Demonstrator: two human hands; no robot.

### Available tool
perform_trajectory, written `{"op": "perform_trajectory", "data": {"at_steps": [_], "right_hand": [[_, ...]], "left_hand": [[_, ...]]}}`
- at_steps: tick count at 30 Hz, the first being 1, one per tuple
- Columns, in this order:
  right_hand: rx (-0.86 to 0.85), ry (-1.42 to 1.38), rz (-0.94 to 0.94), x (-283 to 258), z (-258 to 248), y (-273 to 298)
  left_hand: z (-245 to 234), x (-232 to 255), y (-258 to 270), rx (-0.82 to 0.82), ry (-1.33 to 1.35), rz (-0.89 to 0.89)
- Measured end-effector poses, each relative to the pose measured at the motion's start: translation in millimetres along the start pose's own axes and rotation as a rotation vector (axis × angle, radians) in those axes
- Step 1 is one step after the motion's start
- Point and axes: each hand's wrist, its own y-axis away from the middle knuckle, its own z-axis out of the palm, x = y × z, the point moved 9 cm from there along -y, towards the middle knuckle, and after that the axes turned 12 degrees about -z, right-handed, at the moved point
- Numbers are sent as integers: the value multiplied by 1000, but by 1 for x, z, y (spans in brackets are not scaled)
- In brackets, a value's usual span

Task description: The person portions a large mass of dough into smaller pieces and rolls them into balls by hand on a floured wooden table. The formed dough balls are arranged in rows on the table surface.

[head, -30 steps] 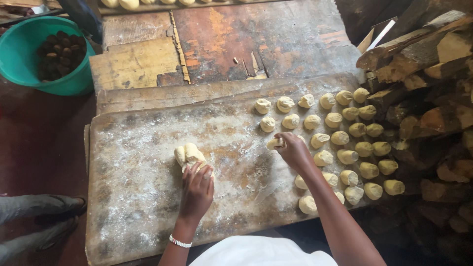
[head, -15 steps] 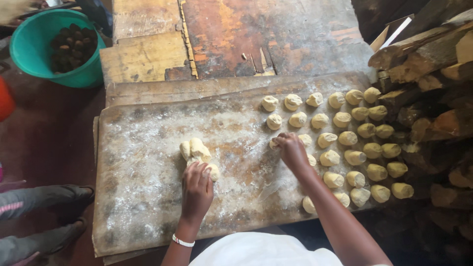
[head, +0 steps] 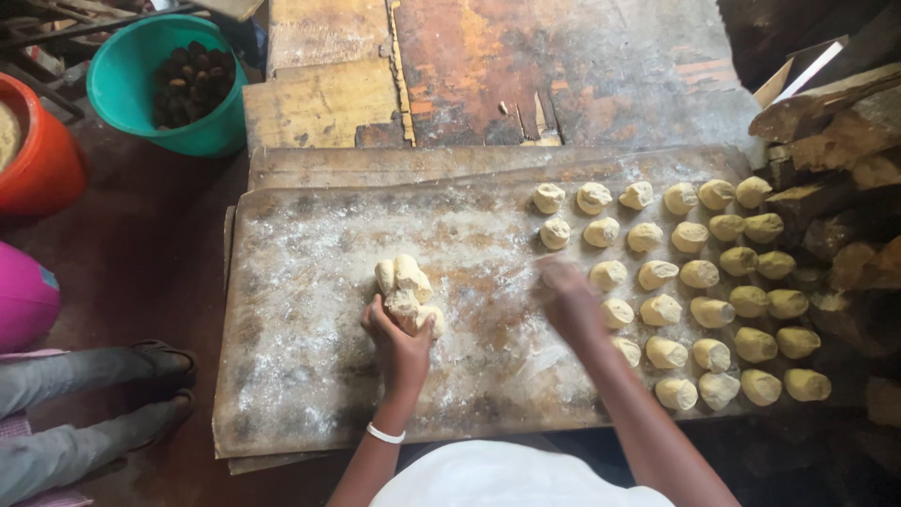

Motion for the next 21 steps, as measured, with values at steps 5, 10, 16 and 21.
{"op": "perform_trajectory", "data": {"at_steps": [5,10,16,21], "right_hand": [[-303,-326,-24,-92,102,-1],[-185,-342,-107,-127,115,-6],[-266,-642,270,-68,125,28],[-171,-857,668,9,72,74]], "left_hand": [[18,-46,-22,-207,199,-212],[23,-59,-29,-194,333,-199],[14,-71,-29,-160,271,-291],[-3,-50,-29,-145,84,-187]]}}
